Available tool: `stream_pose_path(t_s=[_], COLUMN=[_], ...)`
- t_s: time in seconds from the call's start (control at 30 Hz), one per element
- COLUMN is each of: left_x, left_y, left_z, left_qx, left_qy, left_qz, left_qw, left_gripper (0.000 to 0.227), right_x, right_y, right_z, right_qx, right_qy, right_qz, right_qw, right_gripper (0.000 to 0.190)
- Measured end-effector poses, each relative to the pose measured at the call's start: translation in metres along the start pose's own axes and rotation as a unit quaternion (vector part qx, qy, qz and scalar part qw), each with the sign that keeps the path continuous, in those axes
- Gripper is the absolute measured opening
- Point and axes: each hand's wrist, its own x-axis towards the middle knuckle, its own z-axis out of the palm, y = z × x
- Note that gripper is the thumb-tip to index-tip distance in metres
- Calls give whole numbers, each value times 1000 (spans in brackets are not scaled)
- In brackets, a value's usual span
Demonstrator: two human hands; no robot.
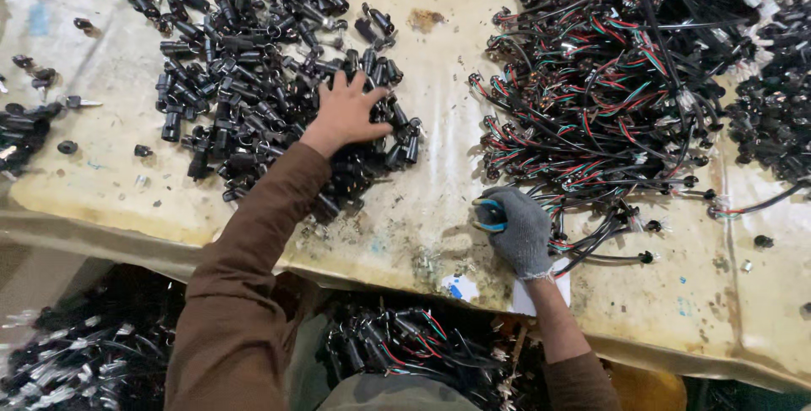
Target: The person repeatedly picks up black cylindrical components and wire harnesses from a table, uses pliers to strip or adjust wires, and places the components into a bin. The person wears a glove on the right hand and handles items one at a time.
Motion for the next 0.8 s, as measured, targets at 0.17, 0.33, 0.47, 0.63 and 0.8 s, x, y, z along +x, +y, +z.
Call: stream_pose_path(t_s=[0.17,0.33,0.47,0.63,0.8], left_x=[-7,43,97,134,134], left_y=[27,16,9,34,97], left_z=[-21,-26,14,51,31], left_qx=[17,-7,35,101,89], left_qy=[-164,-225,25,9,-130], left_qz=[48,39,-4,2,84], left_qw=[985,974,999,995,984], left_gripper=[89,57,50,29,43], right_x=[0,1,3,2,0], right_y=[-2,-1,-3,0,5], right_z=[0,-3,-2,-6,-5], right_qx=[5,14,36,34,41], right_qy=[3,5,19,19,4], right_qz=[0,22,7,9,17], right_qw=[1000,1000,999,999,999], right_gripper=[15,19,17,19,21])
